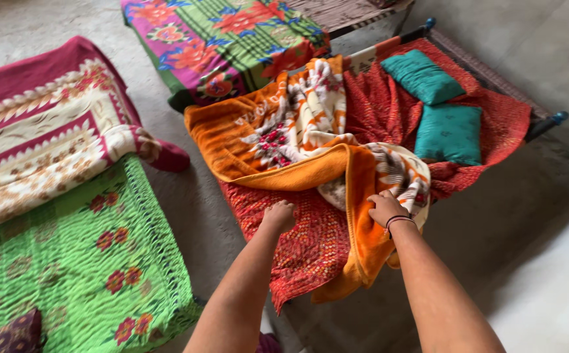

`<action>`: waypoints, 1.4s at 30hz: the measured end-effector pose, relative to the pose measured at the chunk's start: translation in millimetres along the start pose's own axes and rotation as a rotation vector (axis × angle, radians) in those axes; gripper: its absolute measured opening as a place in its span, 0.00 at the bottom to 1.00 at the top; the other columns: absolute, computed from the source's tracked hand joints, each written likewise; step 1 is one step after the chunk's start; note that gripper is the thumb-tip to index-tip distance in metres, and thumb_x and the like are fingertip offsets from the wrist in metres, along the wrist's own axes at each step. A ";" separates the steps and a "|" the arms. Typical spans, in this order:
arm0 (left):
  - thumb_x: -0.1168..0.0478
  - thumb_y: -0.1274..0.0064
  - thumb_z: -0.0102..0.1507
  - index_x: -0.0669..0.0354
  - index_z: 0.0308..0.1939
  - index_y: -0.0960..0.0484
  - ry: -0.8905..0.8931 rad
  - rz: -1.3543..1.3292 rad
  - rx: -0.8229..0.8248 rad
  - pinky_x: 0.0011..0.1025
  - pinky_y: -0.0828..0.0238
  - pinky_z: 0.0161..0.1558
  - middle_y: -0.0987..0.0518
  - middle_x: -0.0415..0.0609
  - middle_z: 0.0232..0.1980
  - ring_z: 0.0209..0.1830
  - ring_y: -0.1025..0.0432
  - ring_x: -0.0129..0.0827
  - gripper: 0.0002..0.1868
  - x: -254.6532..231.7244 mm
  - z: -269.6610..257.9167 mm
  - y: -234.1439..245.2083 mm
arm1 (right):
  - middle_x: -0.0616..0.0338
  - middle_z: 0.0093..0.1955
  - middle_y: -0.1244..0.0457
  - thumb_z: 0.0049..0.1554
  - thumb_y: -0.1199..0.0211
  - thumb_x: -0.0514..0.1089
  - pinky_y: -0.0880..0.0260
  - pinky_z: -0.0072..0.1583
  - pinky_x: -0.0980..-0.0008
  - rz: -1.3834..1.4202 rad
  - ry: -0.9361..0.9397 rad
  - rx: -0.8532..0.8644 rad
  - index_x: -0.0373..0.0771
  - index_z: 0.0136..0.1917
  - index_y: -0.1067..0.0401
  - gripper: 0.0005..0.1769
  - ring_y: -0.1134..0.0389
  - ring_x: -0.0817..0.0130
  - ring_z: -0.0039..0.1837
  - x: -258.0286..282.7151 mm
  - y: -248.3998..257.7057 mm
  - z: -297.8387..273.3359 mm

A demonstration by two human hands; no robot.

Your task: The person folds a patterned blanket on a cot, then places an orange blanket and two teal pillows on the cot. The person then spreads a red patterned sheet over a second cot and smooths it out.

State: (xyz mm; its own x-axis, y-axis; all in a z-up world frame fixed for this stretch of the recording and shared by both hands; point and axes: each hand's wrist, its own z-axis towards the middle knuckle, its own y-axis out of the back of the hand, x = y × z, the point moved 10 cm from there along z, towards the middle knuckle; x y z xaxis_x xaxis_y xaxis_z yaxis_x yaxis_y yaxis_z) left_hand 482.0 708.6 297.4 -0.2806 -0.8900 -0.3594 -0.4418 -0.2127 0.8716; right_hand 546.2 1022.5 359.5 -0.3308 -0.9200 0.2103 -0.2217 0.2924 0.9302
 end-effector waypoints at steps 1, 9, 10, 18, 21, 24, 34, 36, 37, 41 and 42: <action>0.61 0.56 0.64 0.50 0.64 0.24 -0.003 0.019 0.013 0.54 0.43 0.72 0.30 0.50 0.70 0.75 0.39 0.45 0.23 -8.4 8.6 -1.8 | 0.62 0.78 0.48 0.57 0.40 0.47 0.37 0.72 0.54 0.007 -0.038 -0.004 0.56 0.70 0.31 0.27 0.43 0.60 0.77 -13.5 5.5 0.2; 0.61 0.55 0.62 0.46 0.64 0.24 -0.167 0.064 -0.029 0.57 0.44 0.70 0.30 0.48 0.69 0.75 0.40 0.43 0.25 -93.0 90.9 5.4 | 0.67 0.78 0.48 0.56 0.40 0.47 0.36 0.71 0.54 0.097 -0.159 -0.075 0.60 0.70 0.30 0.28 0.39 0.62 0.74 -84.3 46.4 -3.7; 0.61 0.55 0.63 0.47 0.64 0.24 -0.191 0.077 -0.035 0.59 0.45 0.70 0.30 0.49 0.69 0.74 0.40 0.45 0.24 -105.9 99.3 7.2 | 0.67 0.78 0.48 0.56 0.39 0.47 0.38 0.72 0.53 0.069 -0.163 -0.098 0.61 0.69 0.29 0.27 0.40 0.62 0.74 -92.1 54.4 -2.6; 0.61 0.56 0.63 0.45 0.64 0.23 -0.244 0.106 0.004 0.59 0.44 0.70 0.29 0.49 0.69 0.74 0.39 0.43 0.25 -180.7 145.1 2.6 | 0.68 0.77 0.45 0.56 0.40 0.48 0.26 0.64 0.52 0.233 -0.306 -0.083 0.60 0.69 0.30 0.27 0.30 0.55 0.65 -164.9 85.1 24.1; 0.60 0.54 0.62 0.47 0.63 0.23 -0.210 0.103 0.022 0.59 0.45 0.70 0.30 0.48 0.69 0.74 0.40 0.43 0.23 -203.5 178.2 -7.7 | 0.63 0.73 0.42 0.54 0.38 0.47 0.30 0.67 0.55 0.181 -0.189 -0.126 0.59 0.67 0.27 0.26 0.34 0.58 0.69 -186.7 96.5 56.0; 0.60 0.54 0.63 0.48 0.63 0.23 -0.171 0.123 -0.014 0.59 0.45 0.71 0.29 0.49 0.69 0.74 0.39 0.44 0.22 -219.6 218.0 -18.1 | 0.61 0.75 0.44 0.56 0.39 0.46 0.28 0.61 0.51 0.252 -0.172 -0.063 0.54 0.68 0.28 0.26 0.31 0.47 0.60 -225.0 87.4 110.9; 0.63 0.54 0.62 0.48 0.65 0.25 -0.015 0.001 0.018 0.54 0.46 0.72 0.32 0.53 0.70 0.77 0.44 0.48 0.26 -280.7 271.0 -99.9 | 0.52 0.72 0.41 0.52 0.36 0.46 0.38 0.73 0.59 0.110 0.121 -0.002 0.51 0.66 0.25 0.27 0.38 0.54 0.73 -333.8 42.3 278.3; 0.63 0.56 0.63 0.47 0.67 0.26 0.044 0.028 0.059 0.54 0.48 0.74 0.32 0.53 0.71 0.78 0.45 0.47 0.26 -269.1 277.2 -106.3 | 0.53 0.73 0.43 0.52 0.36 0.45 0.38 0.73 0.59 0.138 0.114 0.052 0.53 0.66 0.25 0.28 0.39 0.55 0.73 -335.1 31.9 306.9; 0.64 0.57 0.64 0.46 0.68 0.26 0.066 0.040 0.088 0.55 0.49 0.74 0.32 0.53 0.71 0.78 0.45 0.47 0.27 -261.5 276.6 -112.3 | 0.53 0.73 0.43 0.51 0.36 0.44 0.38 0.72 0.58 0.150 0.101 0.081 0.54 0.66 0.25 0.28 0.39 0.55 0.73 -336.2 22.8 313.7; 0.63 0.56 0.63 0.48 0.68 0.27 0.218 0.083 0.106 0.58 0.54 0.75 0.36 0.55 0.74 0.79 0.49 0.51 0.27 -206.8 281.2 -108.1 | 0.51 0.73 0.43 0.51 0.34 0.46 0.40 0.73 0.58 0.144 0.175 0.111 0.53 0.67 0.27 0.29 0.40 0.53 0.74 -313.9 -6.0 334.3; 0.62 0.54 0.63 0.48 0.68 0.28 0.243 0.084 0.111 0.59 0.55 0.74 0.37 0.55 0.74 0.80 0.50 0.50 0.27 -193.5 284.2 -103.7 | 0.51 0.73 0.43 0.51 0.34 0.47 0.39 0.73 0.59 0.132 0.185 0.129 0.54 0.67 0.27 0.29 0.40 0.54 0.74 -307.1 -13.4 338.7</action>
State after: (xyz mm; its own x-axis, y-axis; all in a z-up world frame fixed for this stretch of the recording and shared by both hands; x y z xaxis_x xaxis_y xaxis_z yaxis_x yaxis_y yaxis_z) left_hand 340.1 1017.5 181.8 -0.1141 -0.9761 -0.1852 -0.5198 -0.1002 0.8484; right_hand 340.0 1389.5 180.6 -0.1938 -0.9005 0.3894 -0.3067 0.4326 0.8478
